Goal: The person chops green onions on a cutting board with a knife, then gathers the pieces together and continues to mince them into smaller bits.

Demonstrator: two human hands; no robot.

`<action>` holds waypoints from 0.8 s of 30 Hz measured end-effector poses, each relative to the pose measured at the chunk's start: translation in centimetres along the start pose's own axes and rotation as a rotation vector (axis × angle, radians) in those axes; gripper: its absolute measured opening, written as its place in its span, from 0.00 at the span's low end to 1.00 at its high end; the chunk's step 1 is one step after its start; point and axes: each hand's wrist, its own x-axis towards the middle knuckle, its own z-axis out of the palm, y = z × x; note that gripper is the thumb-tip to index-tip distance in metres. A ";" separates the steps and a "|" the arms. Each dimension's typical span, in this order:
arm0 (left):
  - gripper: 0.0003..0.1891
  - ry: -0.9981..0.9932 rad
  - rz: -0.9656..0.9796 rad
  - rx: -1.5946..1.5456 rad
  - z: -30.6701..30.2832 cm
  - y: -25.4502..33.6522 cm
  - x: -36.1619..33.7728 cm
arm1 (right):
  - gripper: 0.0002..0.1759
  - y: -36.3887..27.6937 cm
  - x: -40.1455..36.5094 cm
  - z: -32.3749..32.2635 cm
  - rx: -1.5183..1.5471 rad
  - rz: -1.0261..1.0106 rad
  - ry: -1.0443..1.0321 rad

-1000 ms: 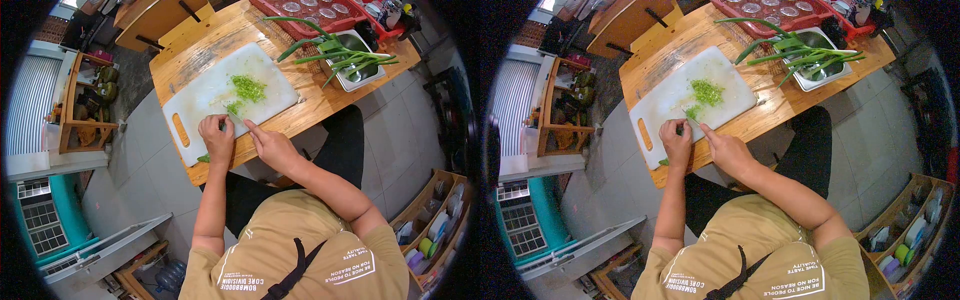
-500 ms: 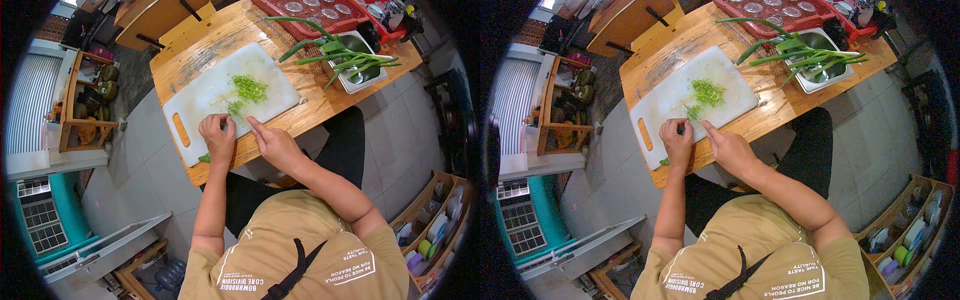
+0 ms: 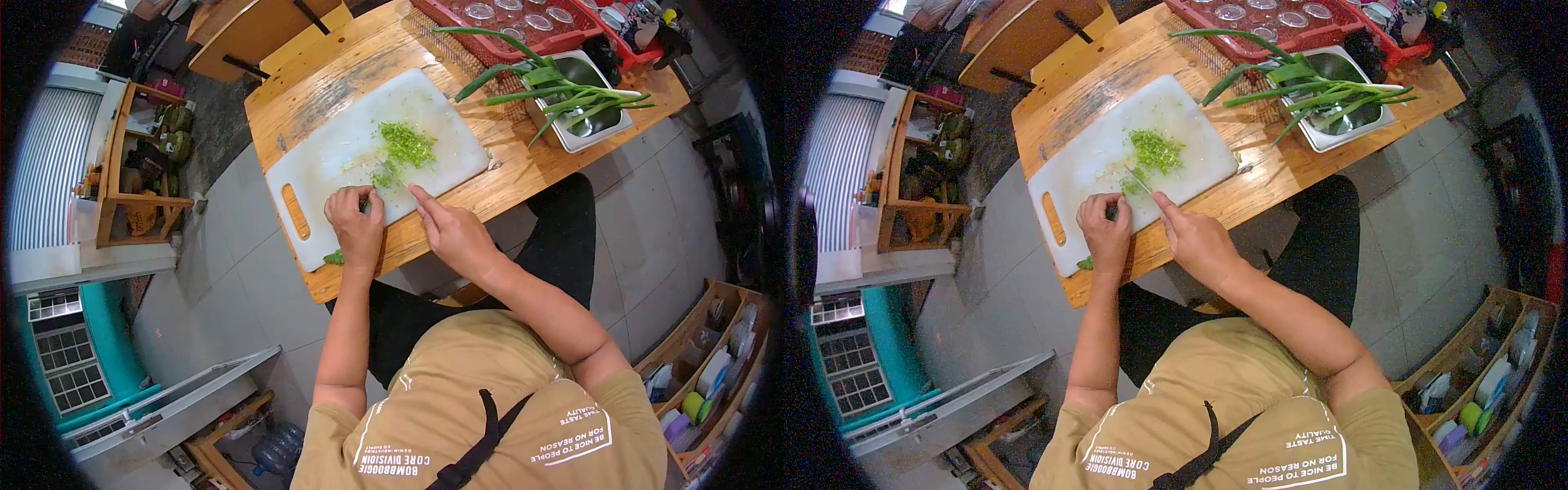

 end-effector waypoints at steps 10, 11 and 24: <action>0.04 -0.013 -0.008 -0.017 -0.1 0.1 -0.2 | 0.29 -0.2 -0.8 1.5 -0.040 -0.018 -0.051; 0.05 0.002 0.006 -0.005 0.1 0.0 -0.1 | 0.30 -0.5 -0.6 1.3 -0.031 -0.027 -0.048; 0.05 -0.011 0.000 -0.004 -0.3 0.3 -0.1 | 0.28 0.4 0.1 1.1 0.031 -0.067 0.050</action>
